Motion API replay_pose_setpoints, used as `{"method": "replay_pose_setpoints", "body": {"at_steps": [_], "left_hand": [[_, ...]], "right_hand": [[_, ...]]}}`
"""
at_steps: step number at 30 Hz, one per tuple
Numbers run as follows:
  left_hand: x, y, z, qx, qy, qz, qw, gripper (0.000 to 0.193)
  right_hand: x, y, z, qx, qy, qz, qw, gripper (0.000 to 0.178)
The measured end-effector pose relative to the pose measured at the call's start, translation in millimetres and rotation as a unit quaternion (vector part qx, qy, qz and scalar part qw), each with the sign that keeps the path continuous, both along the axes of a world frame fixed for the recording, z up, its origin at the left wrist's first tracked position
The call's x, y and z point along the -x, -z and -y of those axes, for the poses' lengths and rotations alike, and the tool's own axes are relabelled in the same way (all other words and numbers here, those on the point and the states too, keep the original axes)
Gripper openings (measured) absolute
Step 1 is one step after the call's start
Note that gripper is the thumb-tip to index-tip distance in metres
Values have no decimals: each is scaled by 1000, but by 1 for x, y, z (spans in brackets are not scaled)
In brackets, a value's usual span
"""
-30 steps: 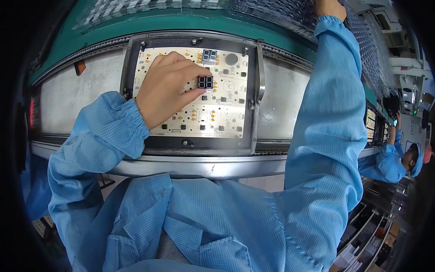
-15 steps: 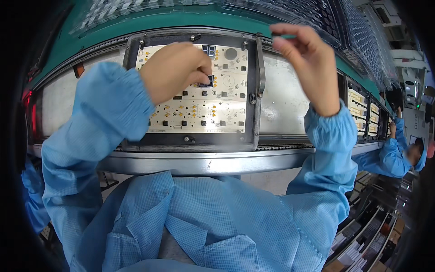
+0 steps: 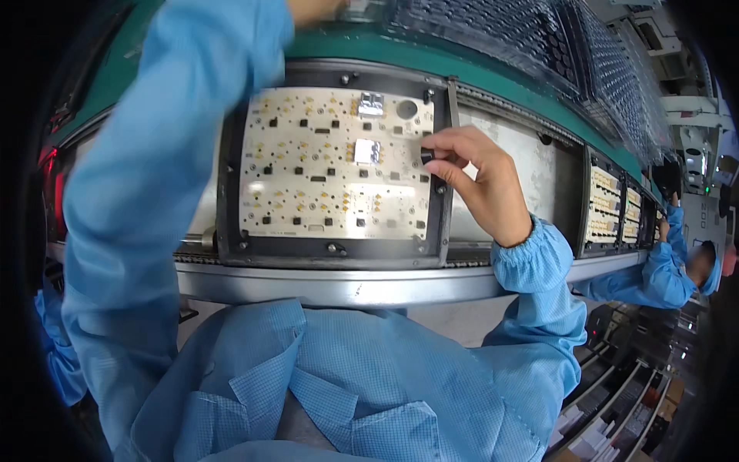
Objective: Assembling small electronic components onto a printed circuit board on an assembly line.
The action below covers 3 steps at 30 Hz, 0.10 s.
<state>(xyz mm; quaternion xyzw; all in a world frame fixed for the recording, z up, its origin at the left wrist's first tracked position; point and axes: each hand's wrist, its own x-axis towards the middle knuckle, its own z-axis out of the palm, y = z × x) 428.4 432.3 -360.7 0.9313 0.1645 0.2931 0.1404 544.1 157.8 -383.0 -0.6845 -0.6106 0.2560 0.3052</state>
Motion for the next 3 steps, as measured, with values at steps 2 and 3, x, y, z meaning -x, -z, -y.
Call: {"method": "replay_pose_setpoints", "body": {"at_steps": [2,3], "left_hand": [[-25,19,-86,-125,-98,-27,987,27],[-32,26,-88,-121,-93,-26,988,27]], "right_hand": [[4,-1,-1,2,10,2,1000,26],[3,4,-3,1,1,63,998,25]]}}
